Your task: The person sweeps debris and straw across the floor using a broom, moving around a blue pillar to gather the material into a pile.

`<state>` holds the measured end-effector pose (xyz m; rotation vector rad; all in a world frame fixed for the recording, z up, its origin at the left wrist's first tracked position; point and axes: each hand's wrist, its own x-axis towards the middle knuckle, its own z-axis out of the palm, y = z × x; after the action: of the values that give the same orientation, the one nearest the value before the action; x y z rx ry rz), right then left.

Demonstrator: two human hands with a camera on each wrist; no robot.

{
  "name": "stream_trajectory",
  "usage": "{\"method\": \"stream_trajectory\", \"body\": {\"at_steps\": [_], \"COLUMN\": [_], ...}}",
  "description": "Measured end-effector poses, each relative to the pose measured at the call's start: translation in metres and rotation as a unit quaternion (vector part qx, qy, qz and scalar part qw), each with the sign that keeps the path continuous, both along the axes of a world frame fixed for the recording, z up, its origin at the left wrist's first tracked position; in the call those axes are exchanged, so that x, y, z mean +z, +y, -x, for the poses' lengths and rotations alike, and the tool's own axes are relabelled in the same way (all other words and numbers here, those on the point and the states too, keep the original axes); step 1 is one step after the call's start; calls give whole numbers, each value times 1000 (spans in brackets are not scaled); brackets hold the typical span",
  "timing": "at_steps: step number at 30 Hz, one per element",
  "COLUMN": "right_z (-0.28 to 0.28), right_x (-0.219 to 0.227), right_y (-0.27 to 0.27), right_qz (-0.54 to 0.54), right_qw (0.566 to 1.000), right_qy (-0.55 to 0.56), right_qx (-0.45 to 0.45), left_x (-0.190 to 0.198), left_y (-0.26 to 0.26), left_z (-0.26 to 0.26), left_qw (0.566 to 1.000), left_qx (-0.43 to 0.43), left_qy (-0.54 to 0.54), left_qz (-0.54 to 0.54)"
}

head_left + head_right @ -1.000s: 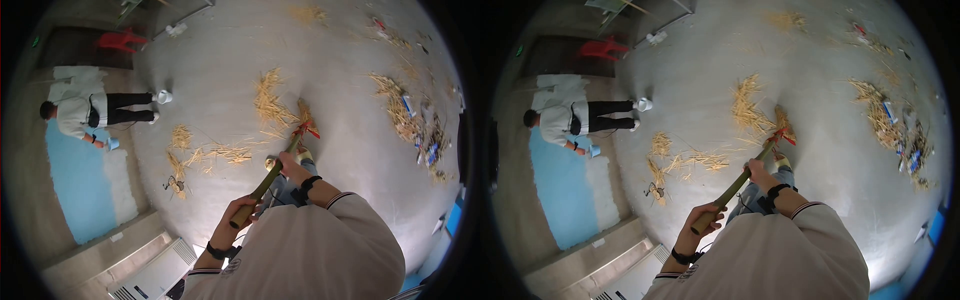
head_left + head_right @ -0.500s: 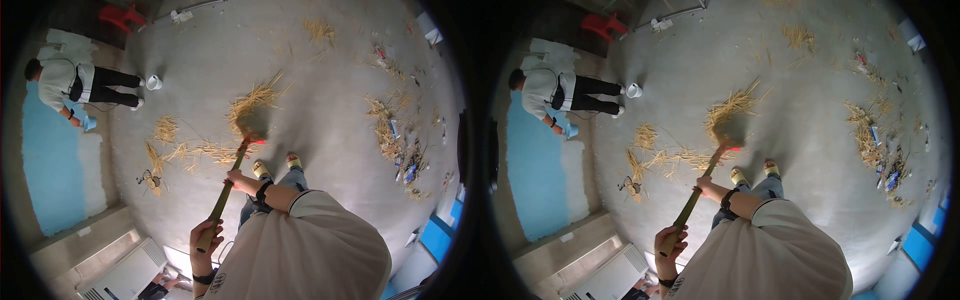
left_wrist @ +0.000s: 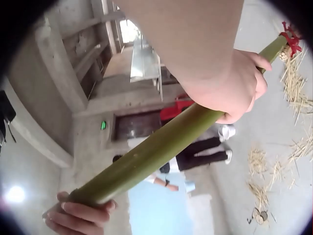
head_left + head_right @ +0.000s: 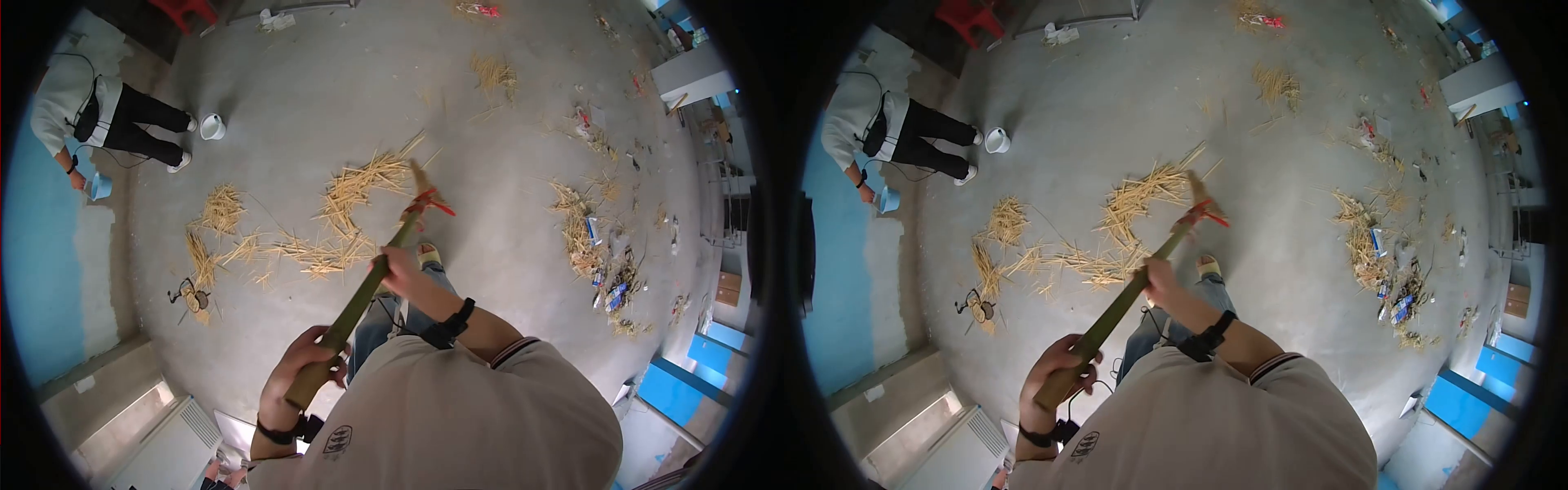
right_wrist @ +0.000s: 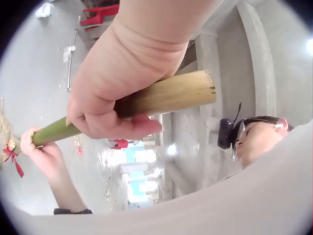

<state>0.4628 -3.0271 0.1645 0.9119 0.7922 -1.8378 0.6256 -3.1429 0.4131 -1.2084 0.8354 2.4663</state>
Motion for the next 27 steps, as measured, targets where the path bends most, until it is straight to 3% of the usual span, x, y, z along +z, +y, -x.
{"method": "stream_trajectory", "body": {"at_steps": [2, 4, 7, 9, 13, 16, 19, 22, 23, 26, 27], "right_z": [42, 86, 150, 186, 227, 222, 208, 181, 165, 133, 114], "right_x": [-20, -44, -67, -85, -132, -160, -175, -166, -201, -122, -131], "right_y": [24, 51, 88, 108, 124, 111, 80, 43, 36, -18, -31], "right_qz": [-13, -71, -131, -154, -136, -139, -219, -185, -90, -130, -90], "right_qw": [998, 993, 988, 980, 989, 987, 972, 980, 992, 984, 985], "right_qy": [-19, 66, 60, 120, 62, 63, -3, -48, -59, -18, -10], "right_qx": [-57, -65, -63, -35, -2, 53, 85, 60, 60, 122, 148], "left_x": [-18, -58, -96, -116, -148, -137, -141, -127, -118, -97, -92], "left_y": [9, 25, 64, 86, 109, 115, 86, 69, 64, 46, 43], "left_z": [39, 75, 134, 172, 211, 225, 203, 176, 169, 132, 118], "left_qw": [998, 995, 991, 985, 971, 986, 973, 970, 975, 980, 980], "left_qx": [-60, -73, -59, -40, 16, 18, 56, 79, 84, 125, 136], "left_qy": [-9, 26, 41, 6, -17, -56, -42, -24, -46, -67, -81], "left_qz": [-16, -60, -113, -165, -239, -158, -220, -229, -199, -142, -118]}}
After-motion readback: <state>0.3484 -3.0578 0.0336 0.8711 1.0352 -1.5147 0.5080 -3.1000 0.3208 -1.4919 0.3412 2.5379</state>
